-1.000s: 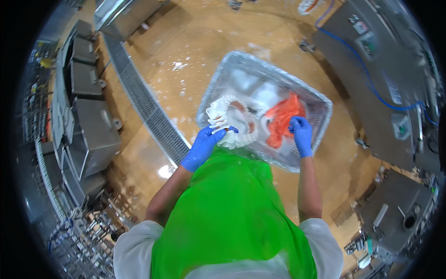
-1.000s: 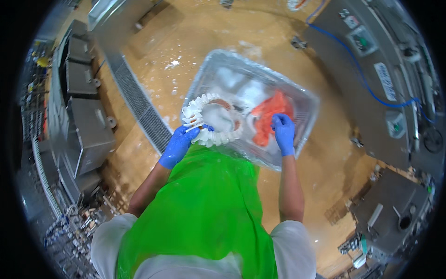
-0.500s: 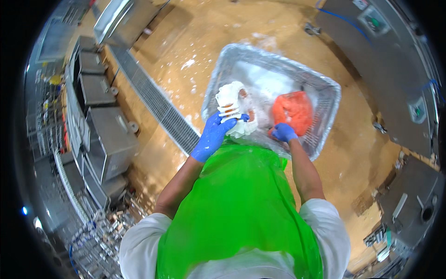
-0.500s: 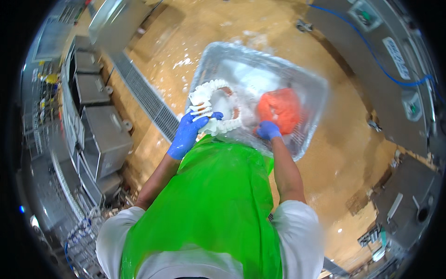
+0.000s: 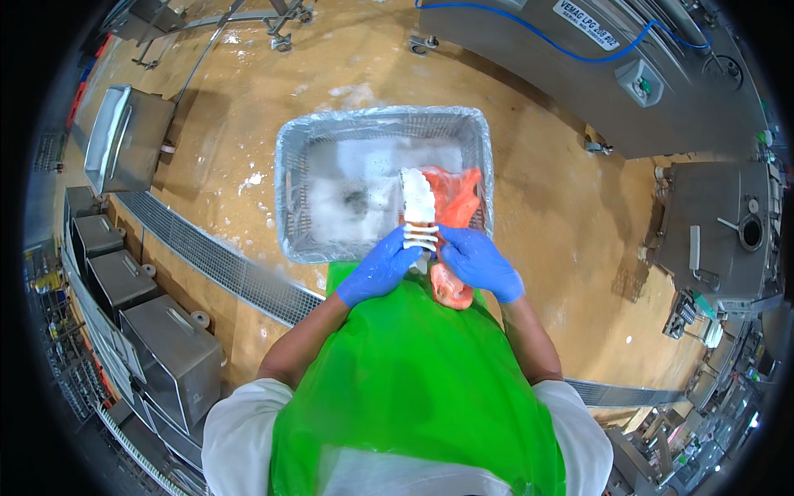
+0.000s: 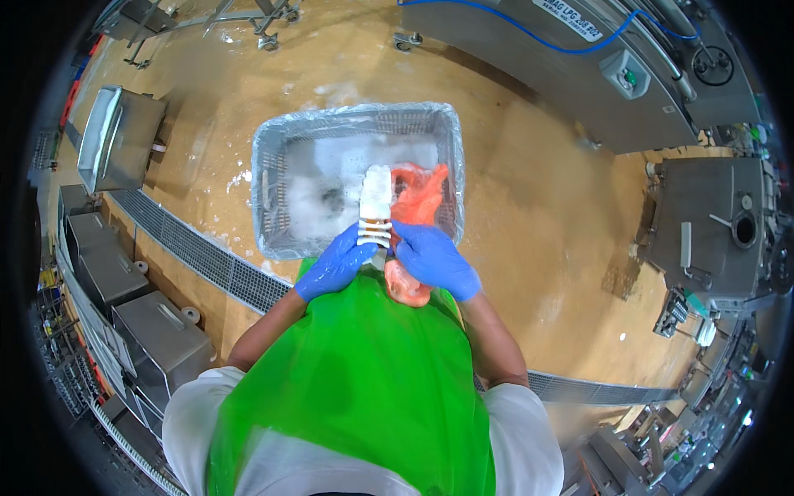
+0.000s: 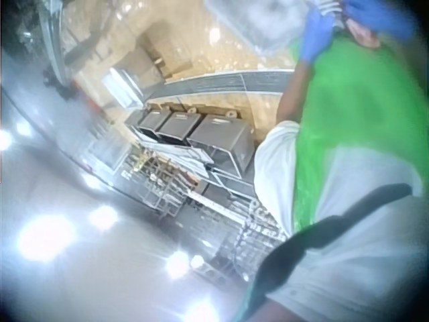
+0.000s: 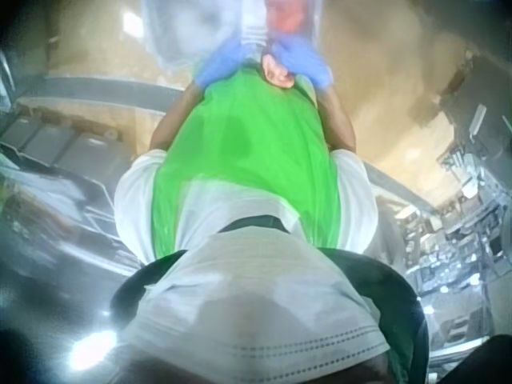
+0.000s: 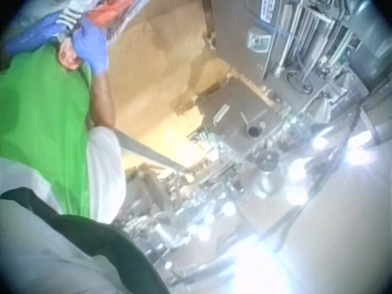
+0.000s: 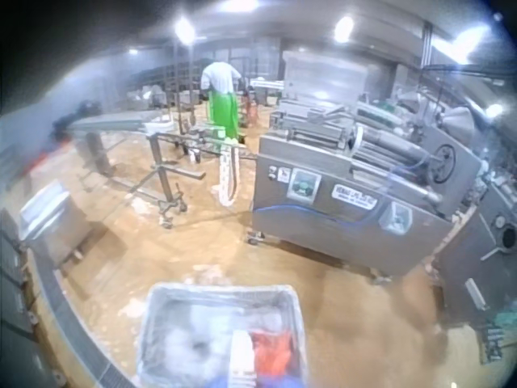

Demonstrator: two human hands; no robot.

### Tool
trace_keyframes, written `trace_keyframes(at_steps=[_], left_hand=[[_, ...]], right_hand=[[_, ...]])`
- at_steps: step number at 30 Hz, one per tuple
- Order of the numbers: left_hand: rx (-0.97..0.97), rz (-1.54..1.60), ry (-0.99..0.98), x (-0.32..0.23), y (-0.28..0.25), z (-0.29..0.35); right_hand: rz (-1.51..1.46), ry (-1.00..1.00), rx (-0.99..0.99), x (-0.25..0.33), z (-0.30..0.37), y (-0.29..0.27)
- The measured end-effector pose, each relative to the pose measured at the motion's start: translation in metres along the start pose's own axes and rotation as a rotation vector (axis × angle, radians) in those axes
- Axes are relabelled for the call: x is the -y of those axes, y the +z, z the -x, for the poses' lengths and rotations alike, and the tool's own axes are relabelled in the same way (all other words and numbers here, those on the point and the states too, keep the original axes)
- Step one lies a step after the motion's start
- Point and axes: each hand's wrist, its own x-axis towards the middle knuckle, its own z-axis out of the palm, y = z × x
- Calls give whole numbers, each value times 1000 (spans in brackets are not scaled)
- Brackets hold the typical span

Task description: The person scrubs a white plastic component with a red sponge over a soapy water bin, repeatedly rinsing and wiping the object. The person holds the item with gloved hands and rotates it to clean multiple sides.

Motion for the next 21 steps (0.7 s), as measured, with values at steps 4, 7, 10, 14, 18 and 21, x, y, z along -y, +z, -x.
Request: trace_keyframes(at_steps=[4, 7, 10, 14, 18, 21], left_hand=[[18, -78, 82, 5, 1, 13], [-44, -122, 8, 9, -4, 21], [-45, -161, 10, 5, -7, 30], [-78, -248, -33, 18, -10, 38], [-89, -271, -86, 14, -2, 42], [-96, -147, 75, 21, 0, 43]], right_hand=[[104, 61, -10, 6, 14, 17], [223, 48, -14, 19, 21, 24], [253, 25, -83, 25, 21, 36], [301, -20, -59, 48, 29, 40], [285, 49, -56, 45, 38, 38], [222, 118, -177, 25, 45, 33]])
